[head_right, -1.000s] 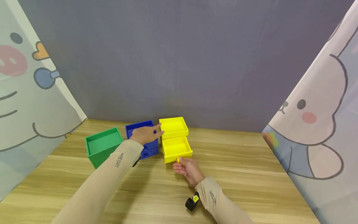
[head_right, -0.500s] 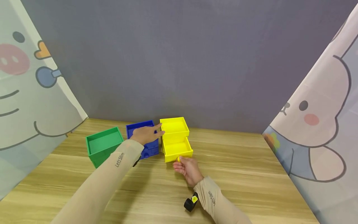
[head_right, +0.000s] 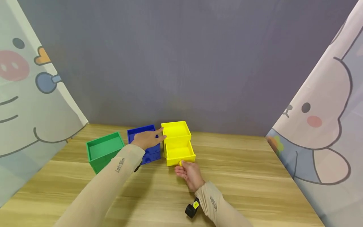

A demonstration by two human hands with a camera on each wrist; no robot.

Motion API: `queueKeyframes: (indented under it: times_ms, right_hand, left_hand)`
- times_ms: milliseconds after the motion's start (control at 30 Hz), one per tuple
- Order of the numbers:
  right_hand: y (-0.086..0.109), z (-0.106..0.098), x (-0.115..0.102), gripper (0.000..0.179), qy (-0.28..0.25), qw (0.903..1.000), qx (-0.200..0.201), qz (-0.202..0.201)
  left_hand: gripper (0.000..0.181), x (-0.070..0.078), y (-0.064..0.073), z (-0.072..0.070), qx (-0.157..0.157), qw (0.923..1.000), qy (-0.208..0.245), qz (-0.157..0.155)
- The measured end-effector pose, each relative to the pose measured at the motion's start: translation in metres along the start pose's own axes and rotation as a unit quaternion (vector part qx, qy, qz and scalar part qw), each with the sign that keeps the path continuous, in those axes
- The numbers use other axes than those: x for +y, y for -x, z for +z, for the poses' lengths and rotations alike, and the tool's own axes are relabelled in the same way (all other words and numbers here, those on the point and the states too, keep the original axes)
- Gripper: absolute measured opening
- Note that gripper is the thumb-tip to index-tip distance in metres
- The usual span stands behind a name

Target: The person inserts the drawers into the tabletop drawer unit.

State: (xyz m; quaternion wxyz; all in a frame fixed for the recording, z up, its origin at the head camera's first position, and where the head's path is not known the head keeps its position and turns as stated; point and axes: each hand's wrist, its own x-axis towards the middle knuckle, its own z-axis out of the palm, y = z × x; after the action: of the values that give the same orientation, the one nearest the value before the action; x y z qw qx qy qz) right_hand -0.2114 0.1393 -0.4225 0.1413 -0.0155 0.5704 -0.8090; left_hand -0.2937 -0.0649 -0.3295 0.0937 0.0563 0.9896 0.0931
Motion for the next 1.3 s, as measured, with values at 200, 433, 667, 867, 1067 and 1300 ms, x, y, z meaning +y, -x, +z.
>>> queueKeyframes:
  times_ms: [200, 433, 667, 867, 1067, 1300]
  right_hand:
    - [-0.002, -0.004, -0.002, 0.021, 0.022, 0.9995, -0.02, 0.007]
    - [-0.008, -0.013, -0.013, 0.027, 0.046, 0.9981, -0.03, 0.03]
    - [-0.018, -0.01, -0.018, 0.025, 0.022, 0.9987, -0.028, 0.036]
    - [-0.021, -0.005, -0.014, 0.023, 0.003, 0.9991, -0.022, 0.036]
    - [-0.028, -0.001, -0.014, 0.021, 0.01, 0.9993, -0.016, 0.031]
    - [-0.036, 0.0, -0.015, 0.024, -0.009, 0.9992, -0.014, 0.038]
  left_hand:
    - [0.063, 0.002, 0.001, -0.002, 0.005, 1.0, -0.003, 0.001]
    - [0.063, 0.003, -0.002, -0.003, 0.004, 0.9999, -0.006, 0.007]
    - [0.063, -0.002, -0.002, -0.005, 0.003, 1.0, -0.002, -0.007]
    - [0.063, -0.003, 0.001, -0.003, 0.008, 1.0, 0.0, -0.004]
    - [0.063, -0.001, 0.001, -0.001, 0.009, 0.9999, -0.006, -0.002]
    - [0.063, 0.0, 0.003, -0.001, 0.006, 1.0, 0.0, 0.003]
